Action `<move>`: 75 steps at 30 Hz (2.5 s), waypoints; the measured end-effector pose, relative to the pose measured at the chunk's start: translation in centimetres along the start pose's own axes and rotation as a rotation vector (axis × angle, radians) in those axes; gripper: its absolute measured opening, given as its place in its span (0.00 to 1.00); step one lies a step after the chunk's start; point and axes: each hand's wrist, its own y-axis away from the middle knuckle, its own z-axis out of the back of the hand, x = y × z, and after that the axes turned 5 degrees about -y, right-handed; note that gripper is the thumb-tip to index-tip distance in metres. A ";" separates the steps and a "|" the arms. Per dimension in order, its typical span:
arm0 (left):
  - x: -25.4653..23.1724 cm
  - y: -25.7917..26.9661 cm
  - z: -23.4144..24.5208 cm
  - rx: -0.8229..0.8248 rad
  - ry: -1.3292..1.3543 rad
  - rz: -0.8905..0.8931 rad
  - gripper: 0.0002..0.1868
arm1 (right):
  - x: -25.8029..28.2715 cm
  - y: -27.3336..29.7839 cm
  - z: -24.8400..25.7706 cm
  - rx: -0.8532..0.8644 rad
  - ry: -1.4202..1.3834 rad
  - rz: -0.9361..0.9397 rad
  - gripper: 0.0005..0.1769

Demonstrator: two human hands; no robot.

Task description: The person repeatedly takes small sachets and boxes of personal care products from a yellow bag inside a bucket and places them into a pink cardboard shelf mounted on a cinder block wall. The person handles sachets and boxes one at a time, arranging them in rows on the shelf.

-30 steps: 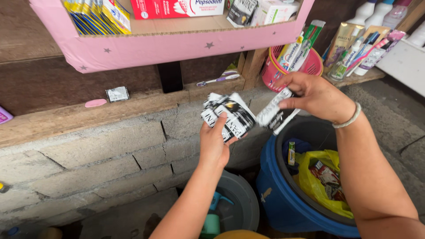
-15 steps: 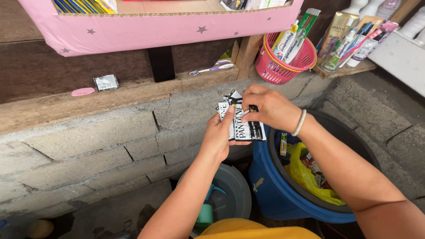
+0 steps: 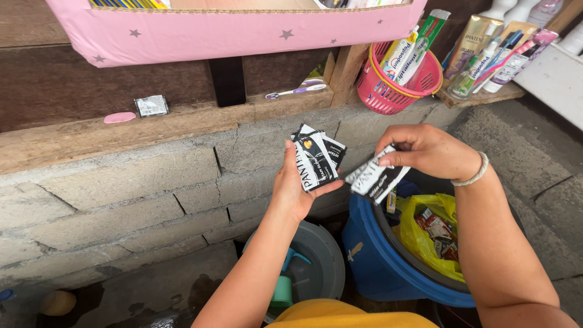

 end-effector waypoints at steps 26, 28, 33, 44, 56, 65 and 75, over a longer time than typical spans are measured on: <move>1.7 -0.3 -0.1 0.288 0.185 0.246 0.42 | 3.8 -5.8 -6.5 -0.125 0.491 0.761 0.06; 1.8 -0.3 0.2 0.294 0.245 0.218 0.37 | 3.6 -6.0 -6.1 -0.170 0.404 0.727 0.06; 2.0 -1.7 0.8 0.274 0.316 0.163 0.30 | 2.3 -6.3 -5.2 -0.303 0.257 0.677 0.07; 1.0 -2.4 0.3 0.186 0.335 0.071 0.41 | -1.9 -7.3 -6.3 -0.348 -0.490 0.439 0.06; -0.1 -1.6 0.0 0.140 0.200 -0.235 0.24 | -4.1 -7.5 -9.3 -0.683 -0.614 0.283 0.18; 1.2 -2.0 -0.1 0.056 -0.088 -0.270 0.20 | -3.3 -5.0 -7.0 -0.367 0.011 0.049 0.17; 1.4 -0.3 0.3 0.070 -0.054 -0.163 0.14 | -2.5 -7.2 -4.9 0.029 0.134 0.067 0.12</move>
